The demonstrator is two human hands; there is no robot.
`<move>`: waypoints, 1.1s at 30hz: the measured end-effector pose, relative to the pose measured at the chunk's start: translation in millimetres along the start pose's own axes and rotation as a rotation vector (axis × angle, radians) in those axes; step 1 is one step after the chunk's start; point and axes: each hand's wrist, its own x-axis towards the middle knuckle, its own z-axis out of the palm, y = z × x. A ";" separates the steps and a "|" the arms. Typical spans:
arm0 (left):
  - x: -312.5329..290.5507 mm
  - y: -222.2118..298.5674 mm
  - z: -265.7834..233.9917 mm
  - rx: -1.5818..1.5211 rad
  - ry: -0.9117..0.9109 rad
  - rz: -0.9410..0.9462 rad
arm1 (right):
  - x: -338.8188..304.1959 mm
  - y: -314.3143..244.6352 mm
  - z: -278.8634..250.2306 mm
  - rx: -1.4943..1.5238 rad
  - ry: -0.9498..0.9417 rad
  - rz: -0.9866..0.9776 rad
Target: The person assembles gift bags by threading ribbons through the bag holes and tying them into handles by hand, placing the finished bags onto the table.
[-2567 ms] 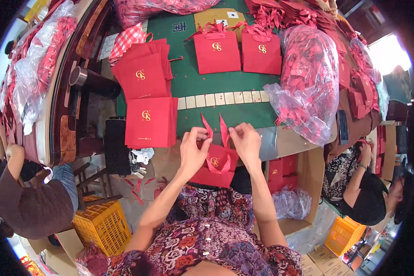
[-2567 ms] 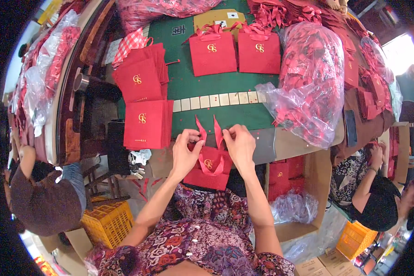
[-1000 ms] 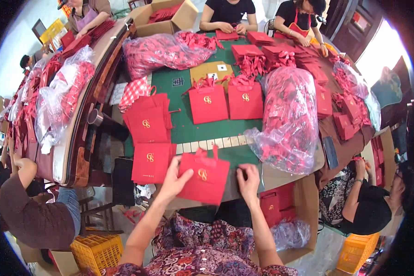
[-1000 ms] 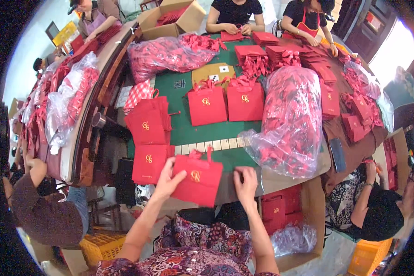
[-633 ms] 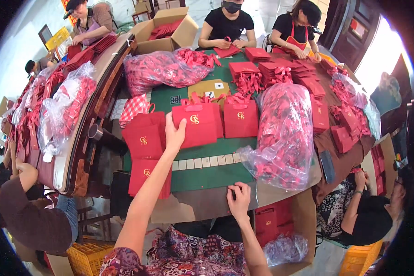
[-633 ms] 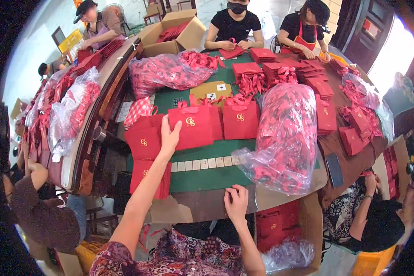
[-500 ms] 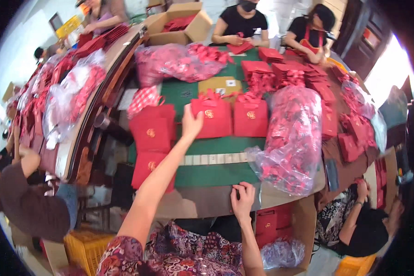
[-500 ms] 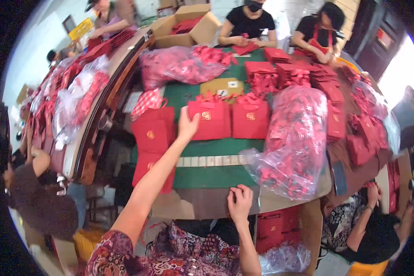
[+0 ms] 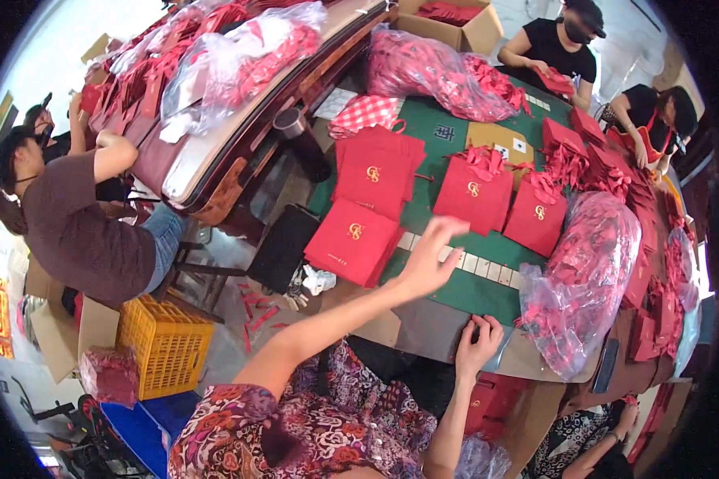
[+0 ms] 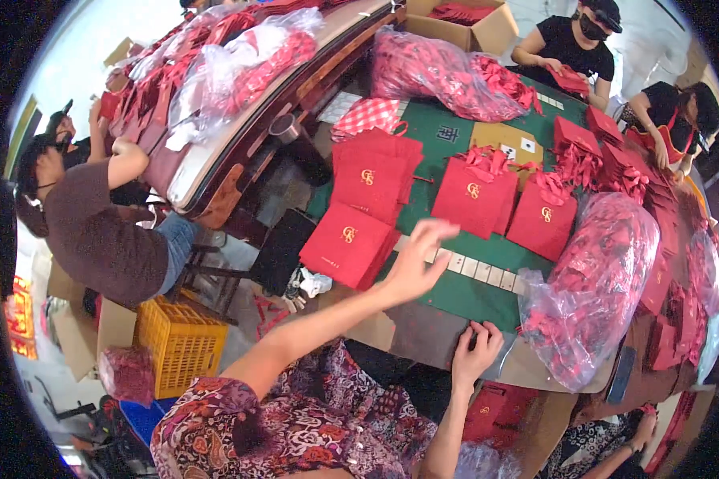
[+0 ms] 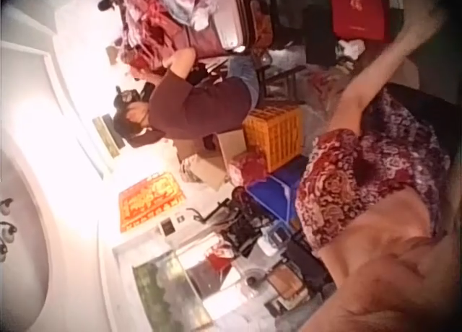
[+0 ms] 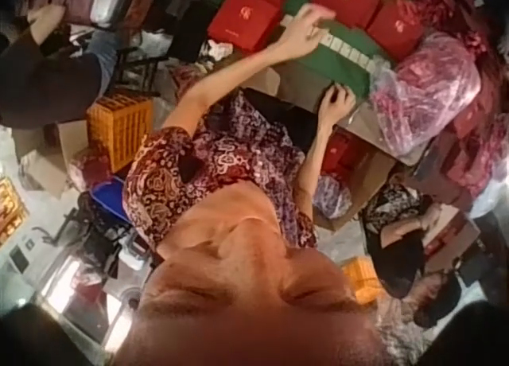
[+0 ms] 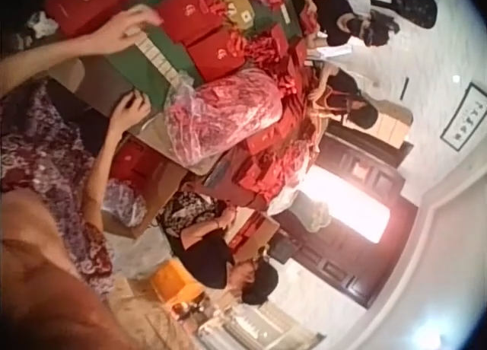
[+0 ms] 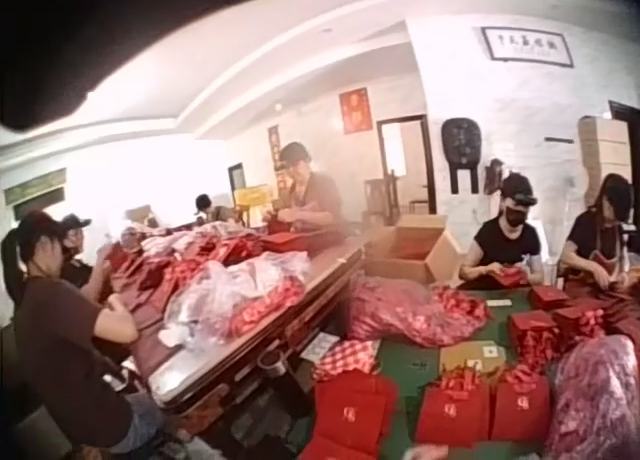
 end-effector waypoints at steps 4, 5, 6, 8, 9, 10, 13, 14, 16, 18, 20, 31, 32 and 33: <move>-114.3 18.2 -56.1 0.198 -0.003 -0.056 | 0.7 -1.4 1.3 -0.003 -0.025 -0.012; -140.7 14.7 -72.7 0.280 0.024 -0.089 | 1.8 -3.9 2.8 0.009 -0.024 -0.027; -162.7 9.1 -84.9 0.340 0.049 -0.148 | 0.9 -2.9 -0.1 0.000 -0.012 -0.030; -187.9 2.8 -117.2 0.484 0.109 -0.228 | 0.6 -2.3 2.0 -0.005 -0.011 -0.036; -194.5 -2.7 -131.9 0.542 0.131 -0.245 | 0.9 -3.5 1.0 -0.011 -0.018 -0.042; -193.8 -3.8 -144.8 0.572 0.130 -0.242 | 0.6 -4.0 -0.6 -0.018 -0.026 -0.046; -185.4 -12.3 -166.5 0.647 0.136 -0.260 | 0.6 -2.8 -1.5 0.019 -0.045 -0.027; -181.9 -14.6 -170.1 0.655 0.145 -0.282 | 2.3 -6.5 -3.6 0.074 -0.064 0.001; -177.9 -22.4 -171.7 0.704 0.215 -0.305 | 2.8 -17.4 -4.2 0.152 -0.085 0.045; -178.6 -30.9 -175.7 0.720 0.078 -0.496 | 5.7 -42.7 -6.4 0.244 -0.093 0.010; -176.5 -21.5 -167.4 0.766 0.102 -0.439 | 0.6 -63.5 -5.9 0.283 -0.141 -0.021; -132.9 109.5 -119.8 0.182 -0.002 -0.124 | -22.0 -168.6 -27.3 1.017 -0.536 0.311; -123.9 117.8 -121.5 0.145 -0.010 -0.060 | -11.9 -179.4 -44.3 1.027 -0.458 0.250; -119.9 126.0 -118.4 -0.056 0.031 -0.092 | -4.0 -188.5 -61.4 1.049 -0.382 0.179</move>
